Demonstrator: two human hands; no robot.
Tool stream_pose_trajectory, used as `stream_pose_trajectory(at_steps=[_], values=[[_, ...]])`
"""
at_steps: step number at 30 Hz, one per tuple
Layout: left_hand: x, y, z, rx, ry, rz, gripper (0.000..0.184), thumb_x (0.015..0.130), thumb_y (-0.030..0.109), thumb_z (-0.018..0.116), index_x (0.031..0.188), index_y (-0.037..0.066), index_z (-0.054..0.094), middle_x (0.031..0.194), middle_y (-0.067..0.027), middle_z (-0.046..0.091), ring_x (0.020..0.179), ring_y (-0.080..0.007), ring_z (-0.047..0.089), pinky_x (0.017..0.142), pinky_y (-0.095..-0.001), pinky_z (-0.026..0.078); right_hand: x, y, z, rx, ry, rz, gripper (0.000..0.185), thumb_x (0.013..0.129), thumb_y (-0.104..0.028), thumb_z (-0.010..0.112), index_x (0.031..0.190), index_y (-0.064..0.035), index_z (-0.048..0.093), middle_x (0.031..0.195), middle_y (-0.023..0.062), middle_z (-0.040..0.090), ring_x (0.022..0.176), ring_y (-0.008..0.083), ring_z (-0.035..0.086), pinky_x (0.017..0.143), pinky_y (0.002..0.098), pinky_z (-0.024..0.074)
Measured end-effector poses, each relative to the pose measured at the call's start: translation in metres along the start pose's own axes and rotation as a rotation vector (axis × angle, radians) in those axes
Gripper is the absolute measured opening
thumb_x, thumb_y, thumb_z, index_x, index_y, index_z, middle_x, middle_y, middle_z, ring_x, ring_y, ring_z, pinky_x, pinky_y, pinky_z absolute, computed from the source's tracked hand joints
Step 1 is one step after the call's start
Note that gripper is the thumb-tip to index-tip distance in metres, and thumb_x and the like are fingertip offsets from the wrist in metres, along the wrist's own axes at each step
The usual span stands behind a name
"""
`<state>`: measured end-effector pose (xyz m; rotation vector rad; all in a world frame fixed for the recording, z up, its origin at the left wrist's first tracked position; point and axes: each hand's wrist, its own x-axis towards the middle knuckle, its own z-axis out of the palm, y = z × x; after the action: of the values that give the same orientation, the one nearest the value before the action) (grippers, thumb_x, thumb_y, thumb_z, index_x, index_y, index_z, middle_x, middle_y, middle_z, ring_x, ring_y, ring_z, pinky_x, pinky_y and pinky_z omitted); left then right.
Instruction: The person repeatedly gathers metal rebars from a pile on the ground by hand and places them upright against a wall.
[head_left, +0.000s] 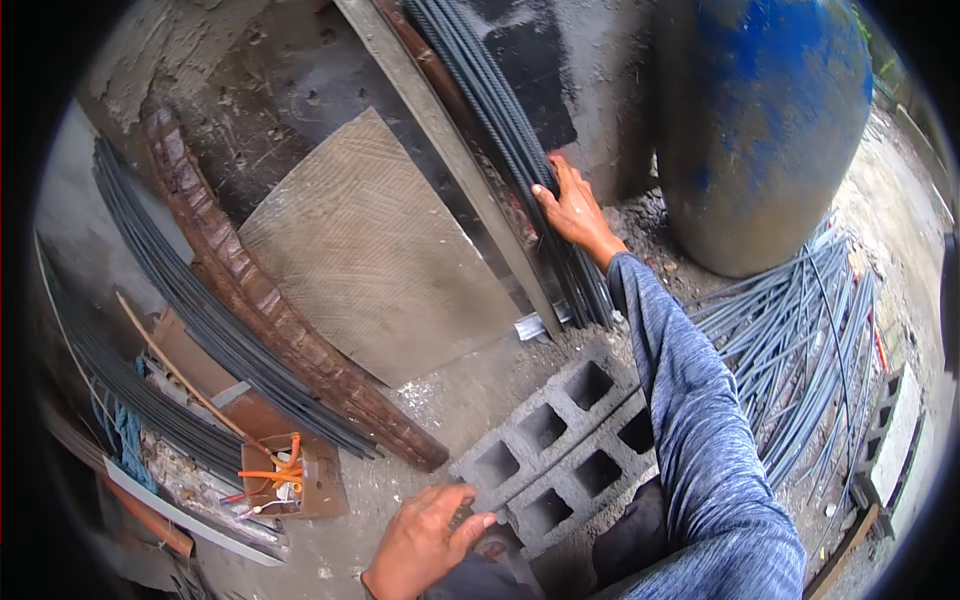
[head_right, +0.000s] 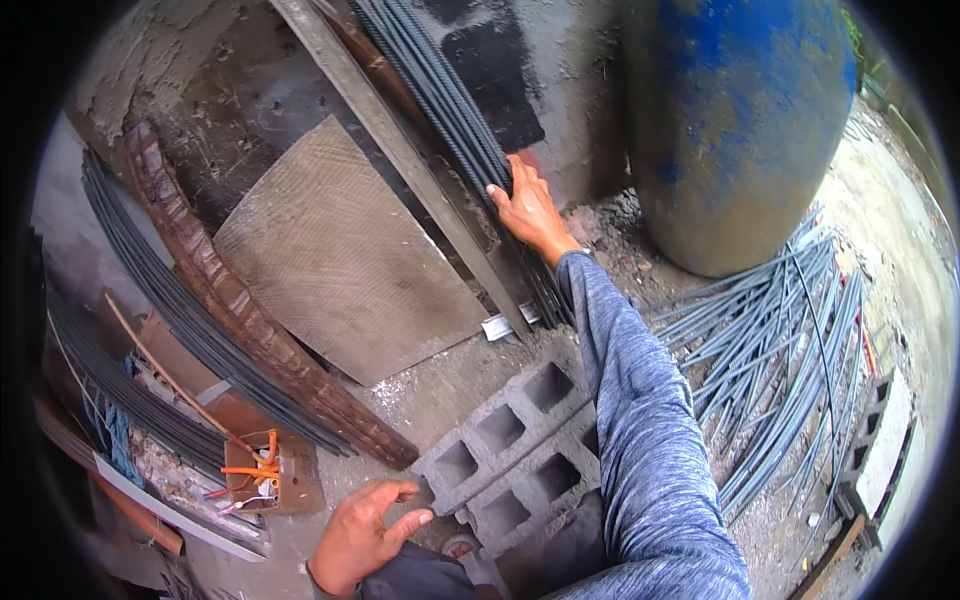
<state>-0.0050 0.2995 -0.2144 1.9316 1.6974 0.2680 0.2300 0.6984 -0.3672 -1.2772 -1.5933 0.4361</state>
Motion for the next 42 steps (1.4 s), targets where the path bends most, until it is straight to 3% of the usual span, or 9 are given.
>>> stream_pose_trajectory(at_steps=[10,14,19,21,24,28,31,35,42], values=[[0.003,-0.011,0.012,0.024,-0.018,0.078,0.038,0.087,0.023,0.081,0.112,-0.003,0.068,0.099,-0.0226,0.071,0.093,-0.0377,0.071,0.082,-0.0415,0.055,-0.104,0.004,-0.1,0.091,-0.08,-0.033,0.051,0.098,-0.035,0.066,0.133,0.0015,0.058,0.12,0.0245,0.069,0.115,0.0357,0.067,0.095,0.0428,0.0524],[0.001,-0.007,0.012,-0.009,0.019,0.059,0.036,0.086,0.019,0.081,0.11,-0.004,0.068,0.098,-0.0221,0.071,0.091,-0.0354,0.071,0.082,-0.0403,0.055,-0.227,0.051,-0.158,0.467,-0.012,0.369,0.034,0.101,-0.017,0.066,0.129,0.0017,0.059,0.112,0.0092,0.068,0.099,0.0172,0.067,0.083,0.0318,0.0571],[0.01,-0.002,0.024,0.055,-0.054,0.13,0.035,0.083,0.011,0.078,0.112,-0.006,0.067,0.096,-0.02,0.071,0.089,-0.0314,0.07,0.082,-0.0376,0.054,-0.395,0.054,-0.226,0.355,0.402,0.689,0.027,0.102,-0.014,0.064,0.124,0.0016,0.06,0.105,0.0085,0.067,0.093,0.0145,0.066,0.078,0.0291,0.0573],[0.013,-0.003,0.027,0.047,-0.059,0.132,0.034,0.085,0.009,0.077,0.114,-0.006,0.065,0.094,-0.018,0.071,0.087,-0.0288,0.069,0.082,-0.0372,0.053,-0.453,0.06,-0.241,0.097,0.451,0.846,0.036,0.098,-0.02,0.069,0.125,0.0007,0.06,0.107,0.0105,0.068,0.088,0.0166,0.067,0.078,0.0311,0.0553],[0.016,0.014,0.018,0.091,-0.143,0.106,0.033,0.095,0.018,0.071,0.12,-0.003,0.066,0.106,-0.0235,0.071,0.098,-0.0372,0.07,0.086,-0.0405,0.054,-0.504,0.07,-0.26,-0.174,0.559,0.917,0.044,0.094,-0.024,0.072,0.127,0.0005,0.059,0.112,0.0144,0.068,0.088,0.0223,0.068,0.083,0.037,0.0547],[0.016,0.011,0.02,0.057,-0.166,0.038,0.032,0.096,0.018,0.071,0.121,-0.003,0.066,0.106,-0.0244,0.072,0.098,-0.0322,0.071,0.087,-0.0381,0.054,-0.524,0.109,-0.3,-0.579,0.693,0.865,0.064,0.09,-0.031,0.074,0.137,0.0065,0.051,0.13,0.0273,0.059,0.124,0.0391,0.057,0.107,0.0455,0.0431],[0.012,0.015,0.02,0.076,-0.149,0.023,0.033,0.097,0.018,0.072,0.121,-0.004,0.066,0.107,-0.0237,0.073,0.098,-0.0299,0.071,0.088,-0.037,0.054,-0.517,0.122,-0.326,-0.628,0.63,1.105,0.086,0.086,-0.042,0.076,0.147,0.0078,0.04,0.143,0.0305,0.05,0.135,0.0453,0.046,0.116,0.0511,0.0306],[0.007,0.019,0.023,0.062,-0.121,-0.023,0.034,0.097,0.018,0.072,0.121,-0.005,0.066,0.106,-0.0231,0.073,0.098,-0.0292,0.07,0.089,-0.0365,0.054,-0.522,0.162,-0.332,-0.643,0.505,1.221,0.103,0.085,-0.056,0.075,0.152,0.0096,0.032,0.147,0.0336,0.047,0.142,0.0443,0.041,0.122,0.051,0.0262],[0.015,0.017,0.03,0.12,-0.099,0.019,0.031,0.094,0.016,0.073,0.115,-0.006,0.066,0.099,-0.0223,0.071,0.093,-0.0309,0.069,0.086,-0.0377,0.053,-0.505,0.178,-0.309,-0.747,0.363,1.347,0.1,0.081,-0.045,0.084,0.147,0.0072,0.031,0.139,0.0276,0.047,0.13,0.0516,0.047,0.105,0.0591,0.0473]])
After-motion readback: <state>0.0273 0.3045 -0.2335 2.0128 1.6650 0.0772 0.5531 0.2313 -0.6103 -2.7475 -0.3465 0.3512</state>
